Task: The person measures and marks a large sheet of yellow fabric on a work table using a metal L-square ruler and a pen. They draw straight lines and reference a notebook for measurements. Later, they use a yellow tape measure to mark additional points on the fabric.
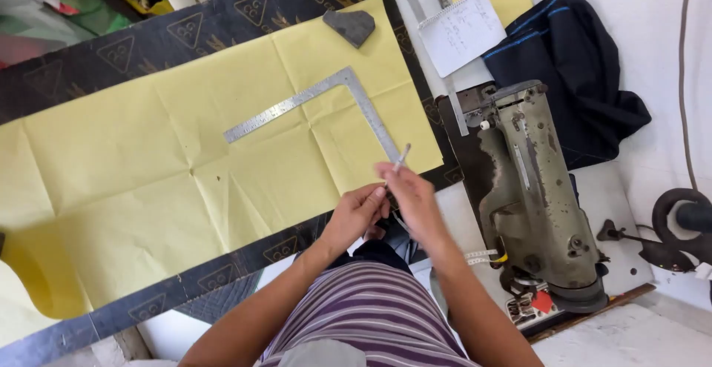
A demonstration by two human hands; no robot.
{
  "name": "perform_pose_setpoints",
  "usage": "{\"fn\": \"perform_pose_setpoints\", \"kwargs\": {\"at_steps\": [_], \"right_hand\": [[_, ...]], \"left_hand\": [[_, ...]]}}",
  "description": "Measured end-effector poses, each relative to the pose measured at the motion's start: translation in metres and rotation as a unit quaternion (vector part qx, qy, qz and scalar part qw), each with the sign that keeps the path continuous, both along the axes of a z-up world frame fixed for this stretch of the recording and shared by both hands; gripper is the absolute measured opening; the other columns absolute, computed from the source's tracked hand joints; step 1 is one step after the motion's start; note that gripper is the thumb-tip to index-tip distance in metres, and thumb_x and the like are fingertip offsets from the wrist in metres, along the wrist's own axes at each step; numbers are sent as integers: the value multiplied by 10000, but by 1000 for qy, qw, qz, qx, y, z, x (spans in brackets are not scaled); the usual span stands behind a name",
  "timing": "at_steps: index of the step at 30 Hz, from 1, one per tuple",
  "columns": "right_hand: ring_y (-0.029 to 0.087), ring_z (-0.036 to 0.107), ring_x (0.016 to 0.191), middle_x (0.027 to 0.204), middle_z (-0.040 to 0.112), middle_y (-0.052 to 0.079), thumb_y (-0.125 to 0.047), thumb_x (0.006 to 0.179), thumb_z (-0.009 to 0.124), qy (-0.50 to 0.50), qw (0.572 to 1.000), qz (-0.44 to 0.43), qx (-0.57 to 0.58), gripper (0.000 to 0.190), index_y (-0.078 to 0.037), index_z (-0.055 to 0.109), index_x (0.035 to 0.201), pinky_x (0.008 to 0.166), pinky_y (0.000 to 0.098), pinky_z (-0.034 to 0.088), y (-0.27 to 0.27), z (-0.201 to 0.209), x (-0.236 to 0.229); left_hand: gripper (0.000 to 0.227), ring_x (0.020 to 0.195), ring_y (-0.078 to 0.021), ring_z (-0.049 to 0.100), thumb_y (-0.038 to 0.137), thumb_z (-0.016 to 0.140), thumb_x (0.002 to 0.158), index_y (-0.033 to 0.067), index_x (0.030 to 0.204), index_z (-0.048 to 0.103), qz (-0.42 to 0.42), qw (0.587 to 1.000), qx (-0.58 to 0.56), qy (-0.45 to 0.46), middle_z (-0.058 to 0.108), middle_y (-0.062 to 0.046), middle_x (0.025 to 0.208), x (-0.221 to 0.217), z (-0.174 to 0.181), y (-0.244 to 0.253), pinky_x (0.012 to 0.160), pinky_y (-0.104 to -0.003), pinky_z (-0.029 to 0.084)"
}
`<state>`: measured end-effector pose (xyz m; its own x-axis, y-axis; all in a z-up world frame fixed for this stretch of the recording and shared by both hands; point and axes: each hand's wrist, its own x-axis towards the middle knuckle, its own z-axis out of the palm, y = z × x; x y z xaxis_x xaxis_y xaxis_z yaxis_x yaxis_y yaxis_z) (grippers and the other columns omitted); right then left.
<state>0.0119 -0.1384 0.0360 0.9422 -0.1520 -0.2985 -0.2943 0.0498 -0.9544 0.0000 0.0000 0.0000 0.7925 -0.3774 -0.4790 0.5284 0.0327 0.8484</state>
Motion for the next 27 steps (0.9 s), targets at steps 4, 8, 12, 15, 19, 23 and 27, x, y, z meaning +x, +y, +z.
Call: {"fn": "perform_pose_setpoints", "kwargs": {"at_steps": [4,8,12,15,19,23,27], "right_hand": [[165,675,553,915,780,185,-155,1026,614,17,994,-78,77,230,37,741,1021,390,285,539,23,-22,18],[127,653,699,762,669,70,-103,1041,575,-28,979,-200,24,159,-21,709,1065,756,292,590,-11,19,30],[230,662,728,775,619,83,-179,1008,668,-127,920,134,-345,224,-89,768,1187,694,362,545,-15,34,13],[230,667,840,892,655,23,-217,1001,662,-200,843,237,-439,237,-133,746,1206,780,327,544,-5,-1,0],[227,650,823,879,613,20,-240,1044,606,-196,831,255,-454,252,-127,727,1234,755,331,532,1,9,-4],[267,615,823,866,582,50,-245,1021,615,-245,757,312,-519,208,-104,727,1127,742,376,505,-1,4,-8],[244,597,758,830,570,48,-166,1039,531,-203,760,388,-480,209,-69,716,1053,702,339,493,5,-1,-20]], "left_hand": [[427,552,-99,468,300,482,1096,111,829,756,30,998,46,-6,578,-1,578,11,35,17,562,-231,438],[338,513,-97,488,216,483,1080,69,1041,785,81,995,34,41,598,-38,598,-12,-14,46,540,-216,445],[345,519,-86,467,201,464,1102,13,1142,751,113,993,-39,21,620,-76,657,5,12,66,540,-212,418],[338,536,-84,494,209,478,1099,24,1176,749,47,998,-38,-16,658,-78,681,19,17,70,573,-215,453],[334,593,-101,562,280,504,1093,105,1190,771,-36,997,27,-57,697,-42,706,25,3,79,636,-251,503],[305,827,-323,680,286,547,1058,143,1187,783,-165,967,134,-139,749,-132,851,23,8,81,799,-426,559],[340,830,-411,723,322,514,1070,116,1120,780,-243,935,189,-176,764,-171,827,17,-6,68,775,-477,570]]}}
